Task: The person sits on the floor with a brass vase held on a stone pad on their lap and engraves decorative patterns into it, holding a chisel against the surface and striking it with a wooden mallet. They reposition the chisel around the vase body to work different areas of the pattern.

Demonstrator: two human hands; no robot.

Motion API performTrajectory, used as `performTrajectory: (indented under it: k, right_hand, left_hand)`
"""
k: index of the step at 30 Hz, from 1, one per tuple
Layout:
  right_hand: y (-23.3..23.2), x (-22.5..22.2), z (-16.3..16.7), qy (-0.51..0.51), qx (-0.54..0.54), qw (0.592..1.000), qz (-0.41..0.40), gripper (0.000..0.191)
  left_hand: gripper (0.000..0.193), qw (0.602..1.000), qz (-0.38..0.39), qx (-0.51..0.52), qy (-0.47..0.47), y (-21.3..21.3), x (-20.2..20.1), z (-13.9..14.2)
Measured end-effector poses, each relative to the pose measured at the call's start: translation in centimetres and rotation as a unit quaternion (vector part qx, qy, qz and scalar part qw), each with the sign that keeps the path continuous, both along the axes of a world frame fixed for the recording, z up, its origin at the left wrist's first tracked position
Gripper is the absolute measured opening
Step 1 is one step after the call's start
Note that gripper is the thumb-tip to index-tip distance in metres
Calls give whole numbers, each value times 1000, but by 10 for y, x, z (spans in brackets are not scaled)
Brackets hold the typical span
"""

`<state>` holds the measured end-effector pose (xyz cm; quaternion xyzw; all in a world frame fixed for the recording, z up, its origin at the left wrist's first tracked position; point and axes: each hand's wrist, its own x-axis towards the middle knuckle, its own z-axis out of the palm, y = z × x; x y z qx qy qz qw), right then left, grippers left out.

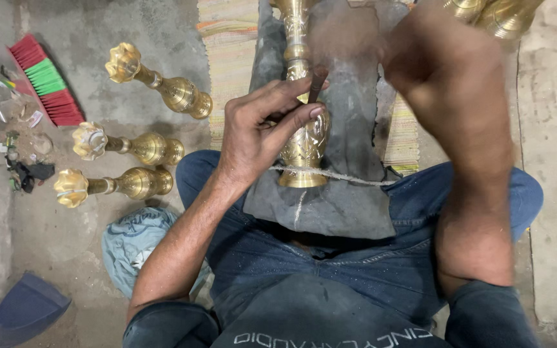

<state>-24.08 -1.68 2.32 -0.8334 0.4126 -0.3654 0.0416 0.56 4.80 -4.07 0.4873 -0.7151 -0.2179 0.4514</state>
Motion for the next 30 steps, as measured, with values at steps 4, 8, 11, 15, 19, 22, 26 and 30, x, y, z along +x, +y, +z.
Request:
performTrajectory:
  k: [4,8,11,15,19,22,26,30]
  right_hand:
    - [0,2,-4,-62,25,995,70,14]
    - [-1,-1,-15,-65,63,994,59,19]
    - [-4,-3,-19,-19,9,1000,4,29]
    - [-3,-5,-18,27,-23,999,-9,27]
    - [-1,-2,-14,-69,79,994,30,27]
    - [0,-1,-10,130,-128,983,-22,25]
    - [1,3,-5,-76,88,993,27,27]
    - [3,6,-2,-41,77,996,-12,28]
  left_hand:
    - [33,1000,-6,-1,-1,-2,-1,1]
    - [33,1000,0,16,0,-2,-1,5]
    - [35,1000,6,19,-11,-2,0,9]
    - [35,1000,-7,18,-3,-1,0,12]
    - [36,999,-10,34,4,0,1,14]
    - [33,999,-28,26,25,-1,1,14]
    - [34,999,-15,41,3,0,1,15]
    - [35,998,-17,55,-8,-1,3,16]
